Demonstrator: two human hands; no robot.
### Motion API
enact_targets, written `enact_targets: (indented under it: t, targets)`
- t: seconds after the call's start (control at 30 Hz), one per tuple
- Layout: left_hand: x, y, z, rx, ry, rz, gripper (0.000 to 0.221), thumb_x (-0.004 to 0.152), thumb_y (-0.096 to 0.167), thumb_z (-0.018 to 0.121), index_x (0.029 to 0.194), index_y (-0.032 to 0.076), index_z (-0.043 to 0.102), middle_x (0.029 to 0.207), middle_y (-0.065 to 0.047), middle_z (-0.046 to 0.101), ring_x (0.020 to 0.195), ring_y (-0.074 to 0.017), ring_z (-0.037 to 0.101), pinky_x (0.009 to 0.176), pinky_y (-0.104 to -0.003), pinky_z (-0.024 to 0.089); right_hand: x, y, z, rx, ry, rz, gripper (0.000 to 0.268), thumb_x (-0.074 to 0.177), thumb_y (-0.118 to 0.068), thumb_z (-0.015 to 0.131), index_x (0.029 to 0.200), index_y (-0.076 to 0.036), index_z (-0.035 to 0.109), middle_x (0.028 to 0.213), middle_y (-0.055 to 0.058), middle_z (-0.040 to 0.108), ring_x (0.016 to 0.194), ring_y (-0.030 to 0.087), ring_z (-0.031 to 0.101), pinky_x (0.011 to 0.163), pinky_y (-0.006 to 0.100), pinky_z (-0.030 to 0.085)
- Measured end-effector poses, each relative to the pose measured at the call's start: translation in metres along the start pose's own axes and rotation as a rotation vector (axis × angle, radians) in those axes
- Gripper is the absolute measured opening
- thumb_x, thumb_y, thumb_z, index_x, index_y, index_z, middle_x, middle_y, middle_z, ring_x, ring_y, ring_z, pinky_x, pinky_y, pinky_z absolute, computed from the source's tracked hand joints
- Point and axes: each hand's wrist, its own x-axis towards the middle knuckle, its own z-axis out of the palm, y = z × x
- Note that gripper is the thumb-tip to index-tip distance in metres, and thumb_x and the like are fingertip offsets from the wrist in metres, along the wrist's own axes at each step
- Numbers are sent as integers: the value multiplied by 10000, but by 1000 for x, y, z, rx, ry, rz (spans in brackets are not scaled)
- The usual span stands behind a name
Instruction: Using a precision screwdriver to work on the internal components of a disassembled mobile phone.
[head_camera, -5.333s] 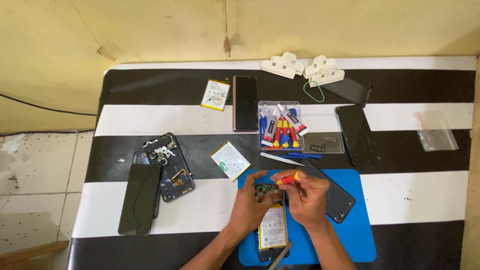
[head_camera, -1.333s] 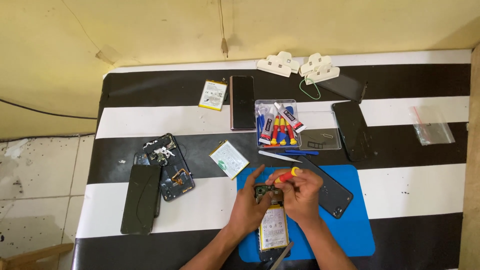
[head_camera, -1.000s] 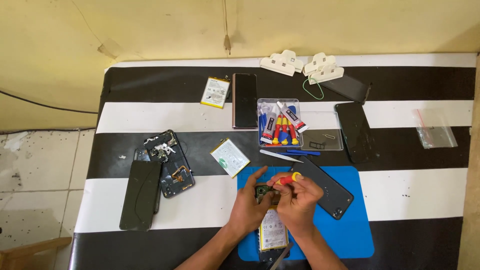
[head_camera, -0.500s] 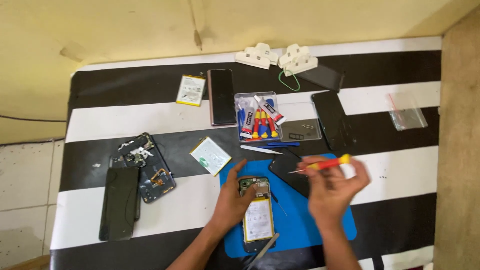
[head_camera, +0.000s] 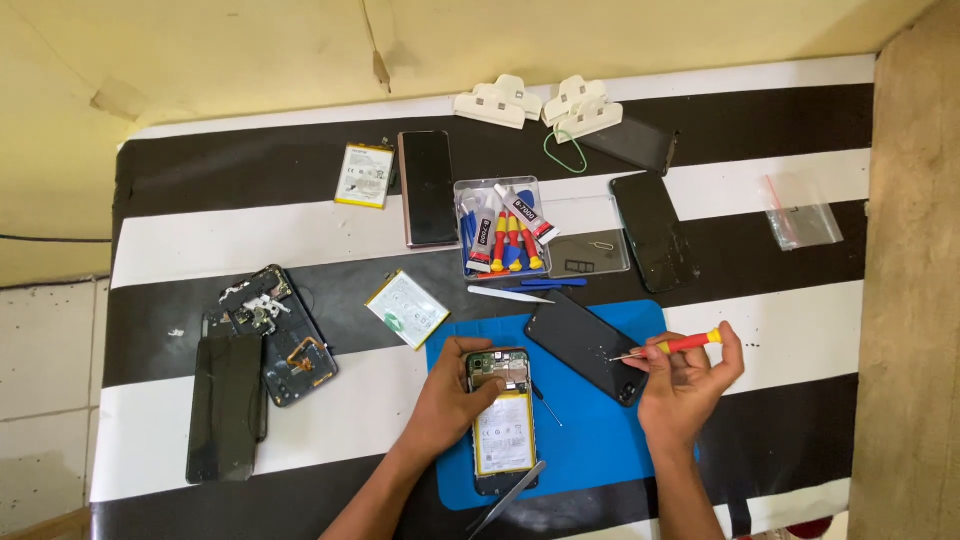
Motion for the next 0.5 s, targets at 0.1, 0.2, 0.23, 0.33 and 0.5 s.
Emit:
enact_targets:
  t: [0.1,0.2,0.23,0.33,0.5]
  targets:
    - [5,-3,-5,-66,-43,39,422,919,179,718,1268,178,481,1181,-114,766,890,-193,792,622,-281,635,0,7,-1,-7,-18,-46,749,1001,179,520,1541,-175,141,1008,273,585,789,330,669,751,452,647]
    - [0,2,-4,-2,-33,42,414,918,241,711,1258,206,478,1233,-81,756,917,-176,801,626,-255,633,2,0,2,-37,-2,-8,769,981,215,528,1534,-167,156,1027,281,597,826,338,679,799,456,645]
    - [0,0,-4,-1,-31,44,414,918,241,711,1258,206,478,1233,-81,756,917,-176,801,626,-255,633,1,0,2,-35,-2,-8,769,981,215,528,1534,-167,156,1027,281,597,826,338,679,799,456,645]
    - [0,-2,-6,-41,-64,98,409,918,210,713,1252,193,478,1262,-108,746,986,-195,801,653,-263,651,2,0,2,-33,-19,27,760,990,182,528,1544,-161,137,1024,269,587,831,334,674,803,455,644]
    - [11,-18,-13,-251,-214,185,503,930,115,676,1359,150,417,1245,-174,716,1010,-245,760,758,-343,657,4,1,2,-10,-35,58,744,1003,157,529,1551,-166,142,1015,252,602,835,316,676,790,445,651]
